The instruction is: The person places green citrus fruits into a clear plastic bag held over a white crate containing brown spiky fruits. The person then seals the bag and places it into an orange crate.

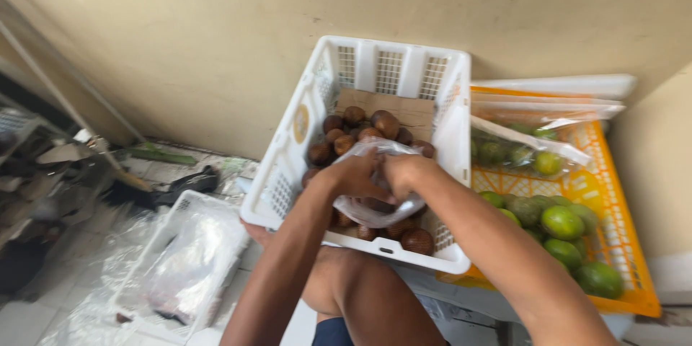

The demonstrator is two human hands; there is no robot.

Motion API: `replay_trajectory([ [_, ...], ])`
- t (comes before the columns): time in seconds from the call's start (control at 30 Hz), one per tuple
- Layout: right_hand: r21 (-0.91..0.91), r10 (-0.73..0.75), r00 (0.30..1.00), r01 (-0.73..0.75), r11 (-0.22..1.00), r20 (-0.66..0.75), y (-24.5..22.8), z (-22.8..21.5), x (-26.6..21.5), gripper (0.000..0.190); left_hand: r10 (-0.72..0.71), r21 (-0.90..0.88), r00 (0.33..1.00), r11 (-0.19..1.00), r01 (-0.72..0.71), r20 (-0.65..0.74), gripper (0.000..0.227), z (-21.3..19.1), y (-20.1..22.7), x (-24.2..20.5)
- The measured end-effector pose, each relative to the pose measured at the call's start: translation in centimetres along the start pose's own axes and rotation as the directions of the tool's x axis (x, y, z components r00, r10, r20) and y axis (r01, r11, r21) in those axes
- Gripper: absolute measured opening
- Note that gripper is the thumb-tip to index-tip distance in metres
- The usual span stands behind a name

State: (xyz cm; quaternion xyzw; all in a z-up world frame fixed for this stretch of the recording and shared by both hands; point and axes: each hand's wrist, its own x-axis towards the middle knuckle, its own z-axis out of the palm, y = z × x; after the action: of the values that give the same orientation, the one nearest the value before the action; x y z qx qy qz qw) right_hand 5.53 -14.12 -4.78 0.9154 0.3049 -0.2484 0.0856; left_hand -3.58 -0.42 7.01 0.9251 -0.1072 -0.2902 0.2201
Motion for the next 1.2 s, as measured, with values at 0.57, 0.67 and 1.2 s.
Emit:
replay_trajectory([
  [0.57, 0.351, 0.046, 0.433, 0.657, 0.667, -0.9, 3.9, -5.7, -13.6, 0.009, 0.184, 0.211, 0.74, 0.976, -0.058, -0.647, 0.042, 2.4, -10.4, 7.9],
  [0.67, 0.417, 0.131, 0.486, 0.545, 0.728, -0.864, 7.7, -3.9, -17.8, 0.013, 0.173, 0.188, 0.824, 0.979, -0.083, -0.539, 0.046, 2.7, -10.9, 8.4],
  [1.2, 0.435, 0.429, 0.836, -0.264, 0.861, -0.341, 16.7, 10.6, -26.4, 0.048, 0.229, 0.027, 0.899, 0.971, -0.236, -0.372, 0.025, 1.0, -6.9, 5.3],
])
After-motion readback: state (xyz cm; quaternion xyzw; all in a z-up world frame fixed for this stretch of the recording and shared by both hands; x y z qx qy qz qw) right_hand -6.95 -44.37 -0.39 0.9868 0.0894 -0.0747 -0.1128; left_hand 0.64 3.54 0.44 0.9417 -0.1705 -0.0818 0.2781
